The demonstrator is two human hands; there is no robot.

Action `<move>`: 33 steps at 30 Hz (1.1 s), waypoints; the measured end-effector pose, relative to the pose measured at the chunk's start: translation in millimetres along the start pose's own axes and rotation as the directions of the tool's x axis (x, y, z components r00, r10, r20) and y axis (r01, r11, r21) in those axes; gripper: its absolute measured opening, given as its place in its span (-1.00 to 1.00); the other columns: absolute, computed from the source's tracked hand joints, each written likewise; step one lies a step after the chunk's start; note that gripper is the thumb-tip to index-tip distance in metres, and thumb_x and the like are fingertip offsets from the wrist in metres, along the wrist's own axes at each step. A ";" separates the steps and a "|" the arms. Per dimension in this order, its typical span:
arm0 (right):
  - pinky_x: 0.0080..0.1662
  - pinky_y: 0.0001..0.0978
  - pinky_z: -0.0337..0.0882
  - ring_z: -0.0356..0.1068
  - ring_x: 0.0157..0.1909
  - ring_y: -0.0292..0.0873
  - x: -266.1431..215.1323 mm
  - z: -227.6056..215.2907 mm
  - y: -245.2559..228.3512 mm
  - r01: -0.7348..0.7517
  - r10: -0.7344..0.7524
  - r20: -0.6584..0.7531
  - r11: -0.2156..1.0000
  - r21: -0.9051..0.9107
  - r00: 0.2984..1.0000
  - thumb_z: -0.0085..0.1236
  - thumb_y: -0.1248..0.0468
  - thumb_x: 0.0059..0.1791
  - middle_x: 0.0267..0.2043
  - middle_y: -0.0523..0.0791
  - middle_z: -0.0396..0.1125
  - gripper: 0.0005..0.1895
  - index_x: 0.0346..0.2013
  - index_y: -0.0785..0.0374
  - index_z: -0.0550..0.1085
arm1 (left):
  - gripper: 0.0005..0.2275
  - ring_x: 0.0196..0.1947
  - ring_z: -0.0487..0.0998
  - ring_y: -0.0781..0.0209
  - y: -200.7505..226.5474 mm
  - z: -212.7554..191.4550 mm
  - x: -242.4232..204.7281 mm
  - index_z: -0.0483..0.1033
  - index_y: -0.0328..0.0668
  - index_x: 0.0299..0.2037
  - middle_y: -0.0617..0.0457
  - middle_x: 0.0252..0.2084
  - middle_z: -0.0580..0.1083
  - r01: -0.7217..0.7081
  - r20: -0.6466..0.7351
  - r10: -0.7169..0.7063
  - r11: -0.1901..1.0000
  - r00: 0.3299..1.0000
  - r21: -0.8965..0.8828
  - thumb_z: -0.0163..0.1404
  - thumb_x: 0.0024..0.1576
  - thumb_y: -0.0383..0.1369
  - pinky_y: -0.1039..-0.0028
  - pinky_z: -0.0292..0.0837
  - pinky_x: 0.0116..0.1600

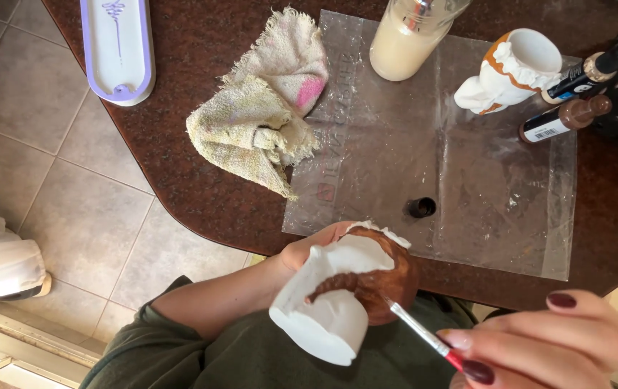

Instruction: Painting details onto a small ceramic figurine using a fine brush.

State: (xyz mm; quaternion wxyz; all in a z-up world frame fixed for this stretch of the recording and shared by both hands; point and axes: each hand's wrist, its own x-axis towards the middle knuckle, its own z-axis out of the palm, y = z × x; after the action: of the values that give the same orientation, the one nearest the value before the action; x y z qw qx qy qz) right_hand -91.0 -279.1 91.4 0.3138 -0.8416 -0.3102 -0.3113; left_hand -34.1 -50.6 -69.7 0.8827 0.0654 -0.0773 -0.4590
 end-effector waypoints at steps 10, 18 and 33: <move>0.03 -0.57 0.11 0.24 -0.41 -0.52 -42.0 -7.7 6.4 -0.170 0.178 0.096 0.982 -0.081 0.979 0.13 0.27 -0.01 -0.51 -0.41 0.28 -0.84 -0.47 0.03 0.38 | -0.32 0.04 0.61 0.16 5.4 13.1 -8.4 0.40 -0.61 0.12 -0.24 0.08 0.56 0.005 0.183 -0.015 0.999 0.983 0.053 0.49 -0.16 -0.41 0.44 0.46 0.25; -0.11 -0.68 0.14 0.10 -0.54 -0.33 -119.3 -6.3 25.3 -0.302 0.272 -0.154 0.924 -0.234 0.950 0.21 0.50 -0.09 -0.62 -0.24 0.11 -0.58 -0.64 0.13 0.17 | -0.37 0.00 0.63 0.18 6.1 29.4 -10.5 0.43 -0.65 0.12 -0.22 0.03 0.58 0.030 0.207 -0.045 0.997 0.977 0.074 0.47 -0.10 -0.44 0.45 0.50 0.20; -0.02 -0.81 0.05 0.04 -0.61 -0.54 -129.7 -18.8 37.6 -0.254 0.254 -0.030 0.967 0.010 0.967 0.32 0.58 -0.21 -0.59 -0.41 0.10 -0.57 -0.58 0.08 0.27 | -0.40 -0.01 0.63 0.21 3.9 26.0 -8.9 0.44 -0.63 0.12 -0.16 0.00 0.58 0.028 0.223 -0.055 0.992 0.973 0.121 0.46 -0.07 -0.47 0.46 0.51 0.18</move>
State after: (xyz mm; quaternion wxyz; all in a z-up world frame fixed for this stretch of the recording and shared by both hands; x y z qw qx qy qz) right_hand -149.8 -358.0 -3.0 0.3584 -0.8685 -0.1960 -0.2807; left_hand -41.1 -42.3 -44.2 0.8531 0.0663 -0.2024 -0.4763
